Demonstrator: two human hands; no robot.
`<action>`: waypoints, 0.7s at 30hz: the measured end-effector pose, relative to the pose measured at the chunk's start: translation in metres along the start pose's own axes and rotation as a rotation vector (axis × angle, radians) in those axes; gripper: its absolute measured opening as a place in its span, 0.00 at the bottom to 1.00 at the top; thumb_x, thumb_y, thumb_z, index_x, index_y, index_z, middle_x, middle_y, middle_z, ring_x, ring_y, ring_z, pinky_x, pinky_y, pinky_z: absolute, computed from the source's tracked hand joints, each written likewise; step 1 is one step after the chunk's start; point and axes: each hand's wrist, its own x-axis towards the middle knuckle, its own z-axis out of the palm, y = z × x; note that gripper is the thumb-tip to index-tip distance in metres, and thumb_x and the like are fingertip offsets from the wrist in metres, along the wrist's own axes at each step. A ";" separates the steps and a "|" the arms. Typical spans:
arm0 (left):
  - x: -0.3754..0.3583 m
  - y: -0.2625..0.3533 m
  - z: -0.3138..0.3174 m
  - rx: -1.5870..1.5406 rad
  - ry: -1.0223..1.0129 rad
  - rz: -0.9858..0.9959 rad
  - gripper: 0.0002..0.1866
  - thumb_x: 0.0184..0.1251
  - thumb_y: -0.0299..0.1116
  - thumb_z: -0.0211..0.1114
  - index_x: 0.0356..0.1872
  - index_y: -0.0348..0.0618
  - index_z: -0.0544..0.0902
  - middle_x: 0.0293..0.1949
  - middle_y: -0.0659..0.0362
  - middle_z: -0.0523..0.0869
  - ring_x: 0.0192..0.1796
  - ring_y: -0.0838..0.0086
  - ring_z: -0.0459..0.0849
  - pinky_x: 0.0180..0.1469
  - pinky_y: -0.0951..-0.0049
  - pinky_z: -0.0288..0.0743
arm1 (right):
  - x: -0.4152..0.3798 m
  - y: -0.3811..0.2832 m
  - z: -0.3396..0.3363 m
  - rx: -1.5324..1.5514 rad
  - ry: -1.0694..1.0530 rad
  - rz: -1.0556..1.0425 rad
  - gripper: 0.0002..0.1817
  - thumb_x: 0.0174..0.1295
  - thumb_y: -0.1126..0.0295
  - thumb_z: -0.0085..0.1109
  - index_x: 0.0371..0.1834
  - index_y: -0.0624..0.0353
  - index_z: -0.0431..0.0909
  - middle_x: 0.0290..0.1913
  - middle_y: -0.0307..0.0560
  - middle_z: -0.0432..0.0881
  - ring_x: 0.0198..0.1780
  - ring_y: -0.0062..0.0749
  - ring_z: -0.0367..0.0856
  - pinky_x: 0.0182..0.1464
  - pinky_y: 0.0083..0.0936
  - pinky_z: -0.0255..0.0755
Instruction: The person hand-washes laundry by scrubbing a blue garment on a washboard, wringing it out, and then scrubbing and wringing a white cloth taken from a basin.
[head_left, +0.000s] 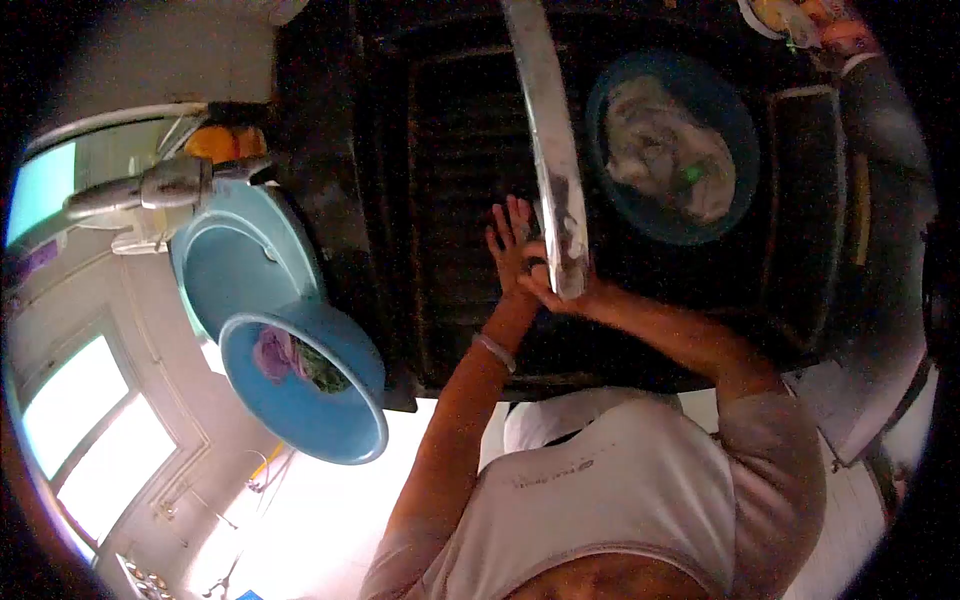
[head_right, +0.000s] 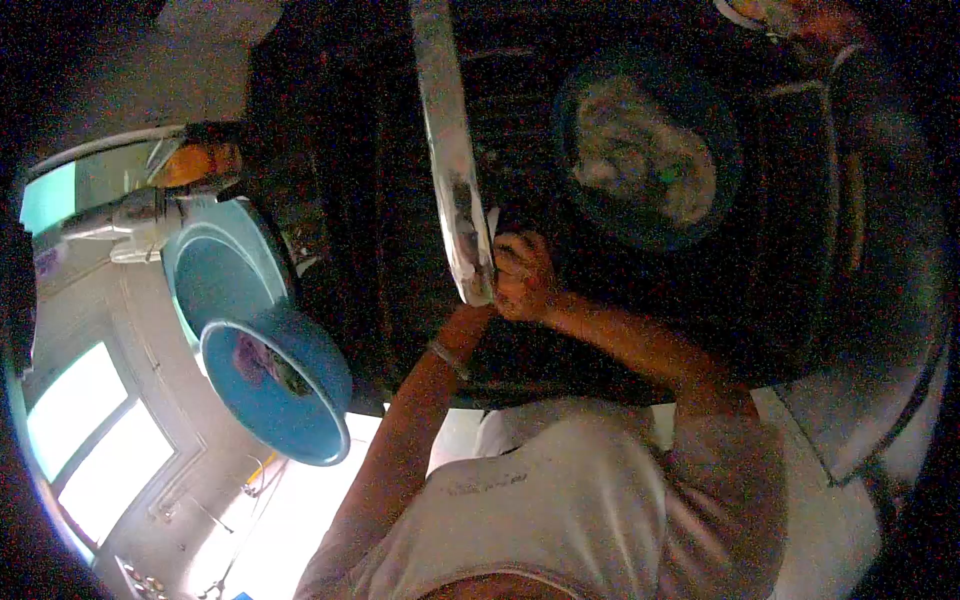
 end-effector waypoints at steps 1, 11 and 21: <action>0.000 0.024 -0.029 0.295 -0.052 -0.039 0.47 0.55 0.53 0.58 0.67 0.35 0.46 0.69 0.42 0.40 0.71 0.49 0.38 0.66 0.49 0.39 | 0.020 0.008 0.007 -0.114 0.027 -0.037 0.14 0.50 0.58 0.57 0.32 0.57 0.78 0.45 0.48 0.75 0.52 0.51 0.68 0.52 0.51 0.62; -0.042 -0.017 0.020 0.405 0.087 -0.006 0.46 0.58 0.53 0.55 0.66 0.31 0.45 0.69 0.42 0.44 0.71 0.53 0.40 0.66 0.50 0.39 | 0.044 -0.004 -0.021 -0.590 -0.120 0.067 0.20 0.54 0.52 0.52 0.40 0.56 0.79 0.54 0.54 0.69 0.57 0.55 0.62 0.57 0.54 0.55; -0.037 0.031 -0.034 0.219 0.216 0.036 0.43 0.55 0.56 0.56 0.67 0.41 0.54 0.68 0.41 0.43 0.71 0.51 0.40 0.61 0.43 0.45 | 0.116 0.006 0.022 -0.734 0.022 -0.097 0.18 0.58 0.55 0.48 0.43 0.53 0.77 0.54 0.54 0.69 0.55 0.52 0.63 0.53 0.56 0.55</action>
